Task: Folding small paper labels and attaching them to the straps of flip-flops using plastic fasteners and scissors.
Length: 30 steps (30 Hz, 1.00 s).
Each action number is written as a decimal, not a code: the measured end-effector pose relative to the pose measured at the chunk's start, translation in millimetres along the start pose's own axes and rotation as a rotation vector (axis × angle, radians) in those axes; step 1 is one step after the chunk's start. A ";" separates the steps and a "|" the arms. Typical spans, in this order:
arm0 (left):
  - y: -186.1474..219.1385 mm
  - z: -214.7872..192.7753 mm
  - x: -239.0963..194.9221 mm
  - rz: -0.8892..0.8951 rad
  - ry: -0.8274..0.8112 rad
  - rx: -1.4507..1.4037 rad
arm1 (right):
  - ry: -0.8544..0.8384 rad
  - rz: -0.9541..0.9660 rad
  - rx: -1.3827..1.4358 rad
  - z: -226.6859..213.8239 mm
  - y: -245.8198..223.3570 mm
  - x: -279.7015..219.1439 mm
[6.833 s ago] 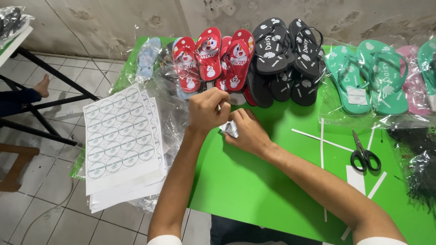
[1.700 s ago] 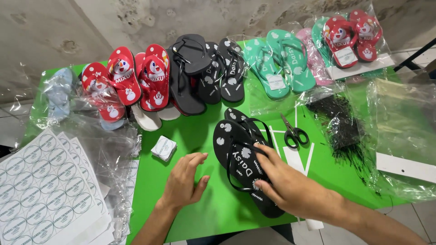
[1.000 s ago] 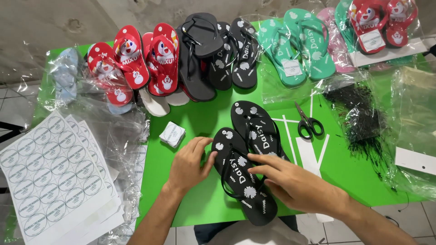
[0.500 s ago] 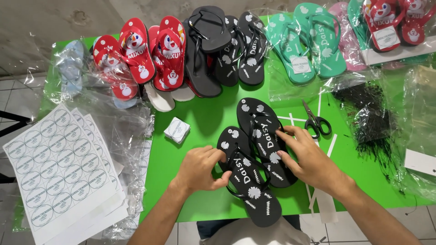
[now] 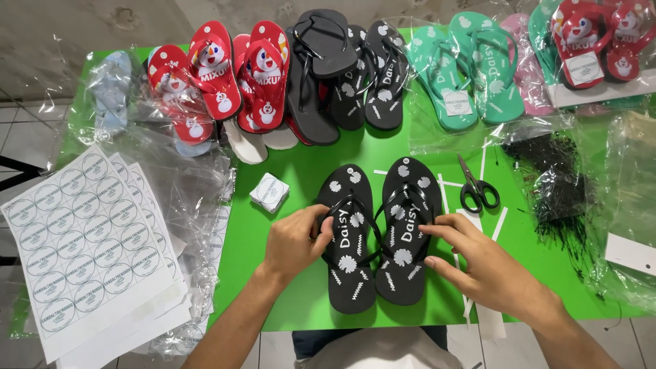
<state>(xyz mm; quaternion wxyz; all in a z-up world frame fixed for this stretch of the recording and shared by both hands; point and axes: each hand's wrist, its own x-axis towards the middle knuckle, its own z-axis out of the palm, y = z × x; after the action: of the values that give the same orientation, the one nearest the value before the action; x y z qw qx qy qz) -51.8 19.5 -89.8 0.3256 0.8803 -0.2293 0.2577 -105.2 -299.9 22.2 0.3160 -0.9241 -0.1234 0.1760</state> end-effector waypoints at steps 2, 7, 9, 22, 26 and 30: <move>1.8 1.8 0.2 -0.007 0.020 -0.024 | 0.019 0.012 0.000 0.4 2.8 4.4; 5.3 -4.4 0.5 0.009 -0.030 -0.053 | 0.068 0.107 -0.052 0.9 8.9 16.9; 0.5 2.4 -0.9 -0.059 0.104 -0.021 | 0.154 -0.103 -0.141 1.0 12.5 19.3; 2.2 -0.2 1.3 -0.071 0.030 -0.022 | 0.116 -0.250 -0.108 12.8 13.1 17.5; 5.9 -8.2 6.0 -0.056 0.018 0.100 | 0.149 -0.277 -0.139 16.5 20.0 14.1; -1.3 -11.0 4.7 -0.024 0.066 0.178 | 0.238 -0.311 -0.261 25.7 35.9 8.7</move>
<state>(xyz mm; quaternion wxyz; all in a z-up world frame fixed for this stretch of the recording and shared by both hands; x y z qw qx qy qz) -50.8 26.9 -80.3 0.2564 0.8996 -0.1838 0.3021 -103.5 -310.7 -21.4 0.2296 -0.9412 -0.2480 -0.0026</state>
